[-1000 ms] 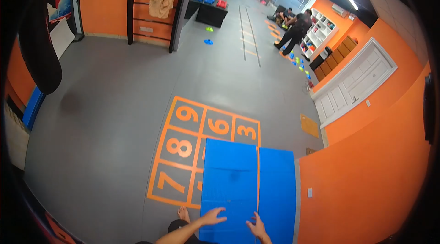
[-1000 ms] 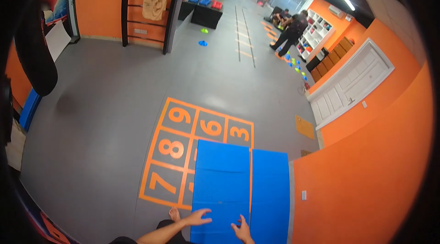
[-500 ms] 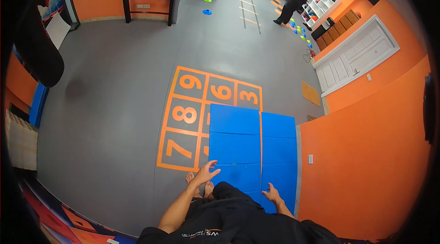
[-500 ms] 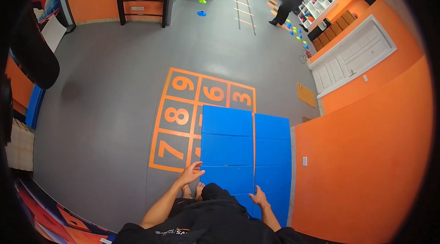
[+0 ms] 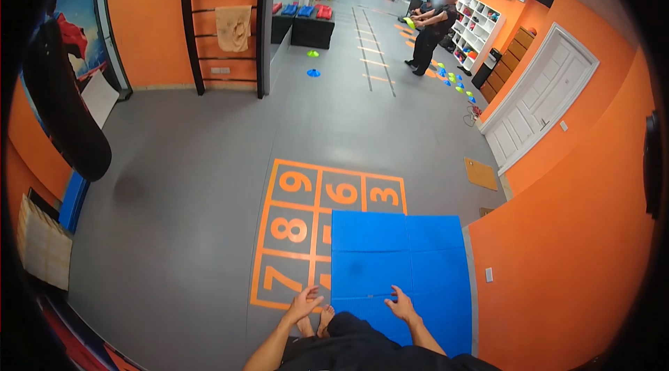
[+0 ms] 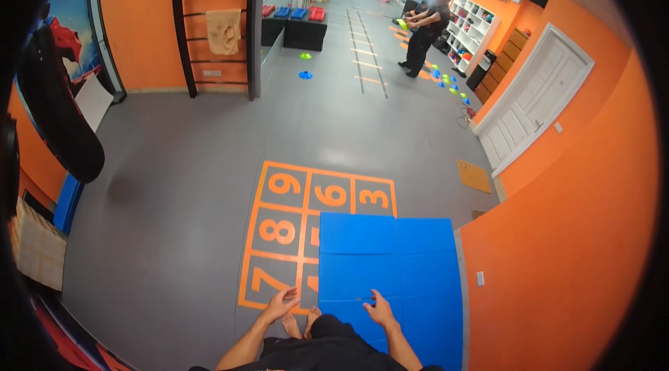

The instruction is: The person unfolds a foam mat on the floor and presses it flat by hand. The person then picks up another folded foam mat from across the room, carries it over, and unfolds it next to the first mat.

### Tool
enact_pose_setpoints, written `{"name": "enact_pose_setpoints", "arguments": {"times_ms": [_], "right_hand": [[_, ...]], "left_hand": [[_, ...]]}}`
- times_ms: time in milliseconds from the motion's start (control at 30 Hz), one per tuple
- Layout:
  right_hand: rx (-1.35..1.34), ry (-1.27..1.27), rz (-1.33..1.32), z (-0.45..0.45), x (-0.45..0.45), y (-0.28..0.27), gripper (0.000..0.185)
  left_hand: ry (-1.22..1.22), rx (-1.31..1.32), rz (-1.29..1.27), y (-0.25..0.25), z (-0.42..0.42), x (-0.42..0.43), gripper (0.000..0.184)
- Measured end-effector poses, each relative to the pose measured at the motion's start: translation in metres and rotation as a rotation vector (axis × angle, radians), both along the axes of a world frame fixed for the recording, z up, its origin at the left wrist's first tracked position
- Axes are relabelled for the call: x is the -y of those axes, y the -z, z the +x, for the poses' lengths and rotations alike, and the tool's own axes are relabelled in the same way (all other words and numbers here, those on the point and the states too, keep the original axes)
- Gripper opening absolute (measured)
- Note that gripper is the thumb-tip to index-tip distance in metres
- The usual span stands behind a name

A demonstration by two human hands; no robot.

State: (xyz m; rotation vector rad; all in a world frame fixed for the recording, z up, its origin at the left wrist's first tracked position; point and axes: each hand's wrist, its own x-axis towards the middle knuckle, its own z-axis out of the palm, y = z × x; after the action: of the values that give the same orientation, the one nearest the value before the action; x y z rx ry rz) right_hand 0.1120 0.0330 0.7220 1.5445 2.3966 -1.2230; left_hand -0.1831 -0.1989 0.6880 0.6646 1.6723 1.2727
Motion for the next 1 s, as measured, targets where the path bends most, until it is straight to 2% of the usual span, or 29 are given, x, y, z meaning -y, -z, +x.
{"name": "enact_pose_setpoints", "arguments": {"times_ms": [200,400,500,600,767,1000], "right_hand": [[-0.07,0.002,-0.03,-0.015,-0.026,0.006,0.073],[-0.157,-0.16,-0.01,-0.056,-0.058,-0.009,0.071],[-0.213,-0.364,0.187,-0.08,-0.078,0.0,0.068],[-0.228,-0.477,0.201,-0.115,-0.094,-0.01,0.065],[-0.256,-0.571,0.207,-0.18,-0.095,-0.038,0.062],[-0.297,-0.661,0.214,-0.284,-0.021,-0.036,0.061]], "left_hand": [[0.012,-0.048,-0.021,-0.006,-0.007,-0.035,0.059],[-0.171,-0.065,0.03,-0.013,-0.016,-0.073,0.055],[-0.276,-0.103,0.061,-0.03,-0.019,-0.075,0.054],[-0.368,-0.047,0.04,-0.043,-0.023,-0.066,0.054],[-0.488,0.003,0.103,-0.019,-0.035,-0.032,0.054],[-0.633,0.056,0.125,-0.017,-0.082,0.057,0.056]]}}
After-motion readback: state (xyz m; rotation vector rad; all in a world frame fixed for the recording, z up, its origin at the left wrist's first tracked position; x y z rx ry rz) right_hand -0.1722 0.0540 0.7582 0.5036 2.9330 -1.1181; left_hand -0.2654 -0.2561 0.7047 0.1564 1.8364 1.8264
